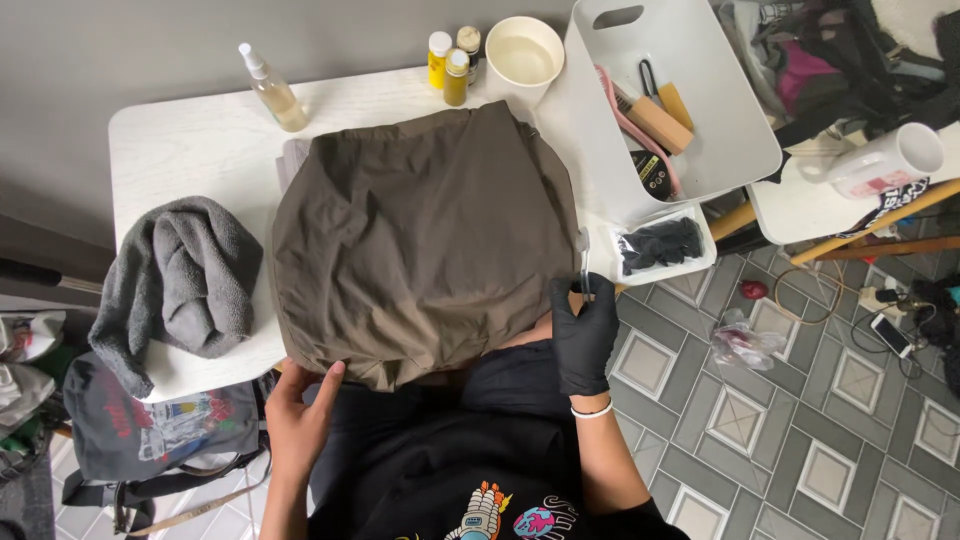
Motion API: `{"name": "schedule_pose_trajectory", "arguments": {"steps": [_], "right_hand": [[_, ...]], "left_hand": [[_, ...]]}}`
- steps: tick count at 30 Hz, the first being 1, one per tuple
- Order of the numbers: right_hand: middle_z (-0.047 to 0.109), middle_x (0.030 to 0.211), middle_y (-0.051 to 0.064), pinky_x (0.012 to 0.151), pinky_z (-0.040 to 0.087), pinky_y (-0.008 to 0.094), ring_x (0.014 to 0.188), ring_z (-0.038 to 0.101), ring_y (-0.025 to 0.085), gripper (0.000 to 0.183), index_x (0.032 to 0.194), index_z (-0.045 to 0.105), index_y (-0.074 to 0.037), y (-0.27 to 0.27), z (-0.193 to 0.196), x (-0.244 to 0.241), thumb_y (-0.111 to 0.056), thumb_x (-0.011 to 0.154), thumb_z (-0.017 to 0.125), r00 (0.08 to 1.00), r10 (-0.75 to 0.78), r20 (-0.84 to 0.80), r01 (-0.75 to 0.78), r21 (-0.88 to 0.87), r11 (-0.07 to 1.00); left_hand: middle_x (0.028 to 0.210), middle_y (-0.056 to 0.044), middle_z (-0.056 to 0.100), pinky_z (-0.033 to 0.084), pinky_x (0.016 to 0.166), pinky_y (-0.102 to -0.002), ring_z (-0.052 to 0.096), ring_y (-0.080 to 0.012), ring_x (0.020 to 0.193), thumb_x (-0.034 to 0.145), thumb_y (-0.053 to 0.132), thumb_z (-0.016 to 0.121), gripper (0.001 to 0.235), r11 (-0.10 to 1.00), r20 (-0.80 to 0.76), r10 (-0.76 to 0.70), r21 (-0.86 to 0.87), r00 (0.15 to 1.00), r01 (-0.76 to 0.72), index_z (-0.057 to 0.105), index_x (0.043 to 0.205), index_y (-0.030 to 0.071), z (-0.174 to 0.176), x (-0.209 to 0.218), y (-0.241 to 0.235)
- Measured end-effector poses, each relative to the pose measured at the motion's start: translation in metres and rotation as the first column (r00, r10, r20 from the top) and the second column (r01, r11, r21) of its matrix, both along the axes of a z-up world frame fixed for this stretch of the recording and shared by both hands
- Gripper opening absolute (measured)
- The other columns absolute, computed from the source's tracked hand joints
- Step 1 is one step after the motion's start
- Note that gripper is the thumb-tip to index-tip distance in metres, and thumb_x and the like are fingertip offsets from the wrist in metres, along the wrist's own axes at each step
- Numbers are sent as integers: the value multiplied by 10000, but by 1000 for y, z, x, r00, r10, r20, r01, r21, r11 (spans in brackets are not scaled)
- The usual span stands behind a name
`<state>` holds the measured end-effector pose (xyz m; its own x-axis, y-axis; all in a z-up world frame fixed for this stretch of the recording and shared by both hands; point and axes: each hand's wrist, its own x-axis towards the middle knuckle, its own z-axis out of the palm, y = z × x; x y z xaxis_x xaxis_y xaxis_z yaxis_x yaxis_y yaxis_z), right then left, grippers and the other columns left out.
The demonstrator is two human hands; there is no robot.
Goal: The person scrubs a stain on a pair of brown shorts using a toothbrush and a liquid solution. They repeatedly apply the solution, scrub the fabric, and wipe the area with a gray towel.
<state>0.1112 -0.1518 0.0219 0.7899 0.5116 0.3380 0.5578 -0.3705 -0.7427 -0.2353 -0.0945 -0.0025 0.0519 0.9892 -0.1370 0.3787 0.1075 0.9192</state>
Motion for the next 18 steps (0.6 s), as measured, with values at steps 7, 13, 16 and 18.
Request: {"name": "schedule_pose_trajectory", "arguments": {"steps": [7,13,16,18], "right_hand": [[693,1128,77,973,497,310,1067,662,202,507,1246,553,-87,-8,-23,2,-204,833,822,977,72,-201,-54,94,994],[720,1058,2,902,533,269,953,655,113,429,1294,649,-111,-7,-23,12,-113,882,767,920,181,-348,-116,199,973],[677,1243,31,1074,462,284,1179,610,153,403,1301,636,-90,-5,-26,9,-116,910,732,914,188,-359,-116,212,970],[627,1150,43,1060,447,309,1127,593,181,292,1189,613,-103,-5,-25,6,-84,911,698,929,228,-290,-154,256,954]], "left_hand": [[804,2,554,456,740,-235,506,-85,789,917,138,751,196,1000,216,3,27,976,-9,566,921,73,-3,2,-2],[1151,-62,616,430,1047,-292,566,-163,1114,867,68,756,207,958,294,-233,231,927,167,677,1057,43,10,4,-5],[1114,-82,670,514,945,-292,614,-151,1047,816,81,796,355,992,350,-129,30,928,126,656,1130,-10,13,12,-4],[1299,-129,599,479,1058,-315,598,-190,1189,807,109,787,482,1000,328,-21,28,944,13,591,1235,5,21,27,-1]]}}
